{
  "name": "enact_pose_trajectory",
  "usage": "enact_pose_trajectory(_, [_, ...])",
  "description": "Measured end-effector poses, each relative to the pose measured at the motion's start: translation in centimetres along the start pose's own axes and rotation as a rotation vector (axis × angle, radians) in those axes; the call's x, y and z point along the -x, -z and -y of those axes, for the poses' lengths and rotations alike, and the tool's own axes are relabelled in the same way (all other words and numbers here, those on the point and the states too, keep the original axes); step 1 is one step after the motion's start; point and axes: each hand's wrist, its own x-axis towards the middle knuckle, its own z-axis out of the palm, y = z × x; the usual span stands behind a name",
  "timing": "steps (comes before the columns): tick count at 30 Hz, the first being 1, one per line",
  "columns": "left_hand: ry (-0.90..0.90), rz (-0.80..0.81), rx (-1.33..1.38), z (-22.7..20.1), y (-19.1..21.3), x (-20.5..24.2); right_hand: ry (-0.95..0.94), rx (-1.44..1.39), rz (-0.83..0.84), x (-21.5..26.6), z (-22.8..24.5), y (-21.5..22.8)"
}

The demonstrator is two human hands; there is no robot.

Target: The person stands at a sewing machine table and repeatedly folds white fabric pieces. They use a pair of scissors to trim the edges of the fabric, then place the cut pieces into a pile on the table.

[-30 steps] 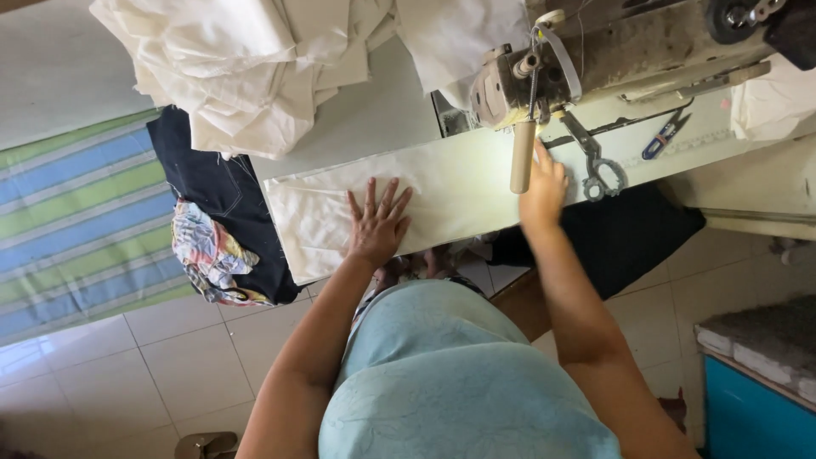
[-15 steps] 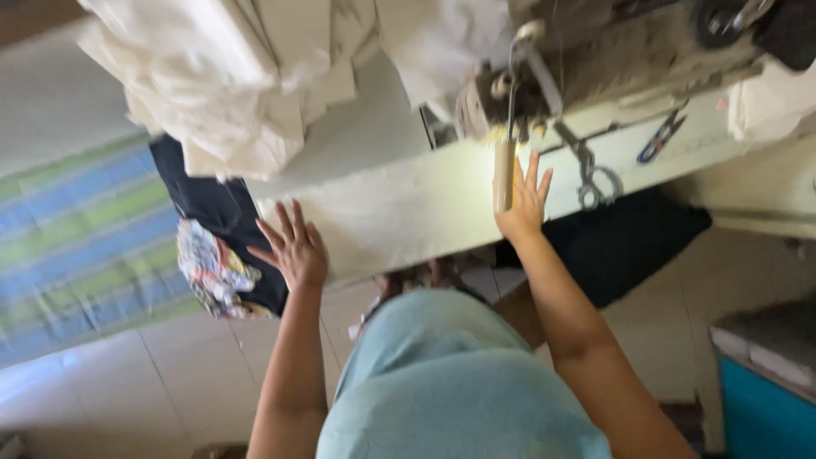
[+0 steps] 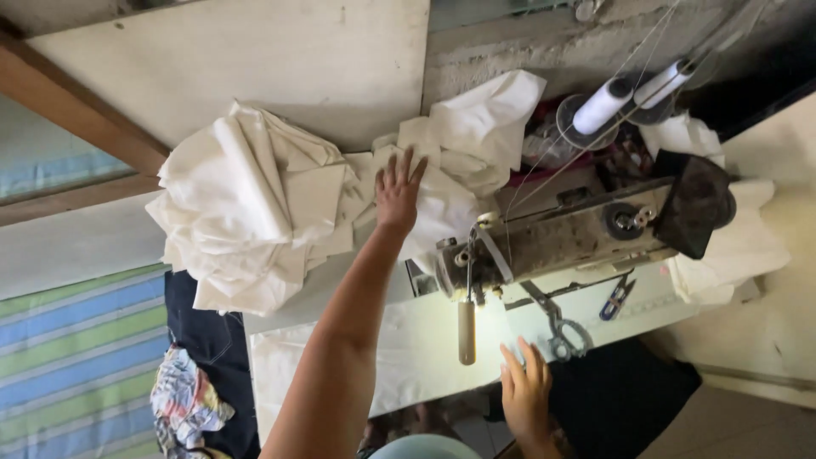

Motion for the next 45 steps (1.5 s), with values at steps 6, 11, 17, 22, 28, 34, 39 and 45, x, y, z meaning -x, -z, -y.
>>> enact_pose_trajectory(6, [0.041,-0.010,0.427,3.6,-0.6,-6.6,0.057,-0.170,0.040,6.1,-2.1,-2.8])
enact_pose_trajectory(11, [0.056,-0.185,0.633,4.2,9.1,7.5,0.115,-0.598,0.427,3.1,4.6,-2.9])
enact_pose_trajectory(17, [-0.072,-0.070,0.480,5.3,5.2,24.8,-0.183,-1.379,0.528,-6.3,16.9,-0.6])
enact_pose_trajectory(22, [-0.084,-0.090,0.691,4.4,10.2,34.1,-0.250,-1.064,0.637,-9.1,22.6,0.0])
enact_pose_trajectory(28, [-0.008,-0.248,0.640,4.5,8.3,37.9,0.480,-0.680,0.548,-8.6,22.4,-5.2])
enact_pose_trajectory(34, [0.085,-0.218,0.501,6.9,9.4,38.6,-0.471,-1.444,0.895,-8.7,29.3,-0.6])
enact_pose_trajectory(39, [0.422,-0.017,0.592,9.8,12.4,37.6,-0.171,-0.821,0.667,-10.7,29.3,0.2])
enact_pose_trajectory(45, [0.585,-0.625,-0.380,24.2,7.5,33.3,0.513,0.008,-0.086,-19.0,21.2,-5.2])
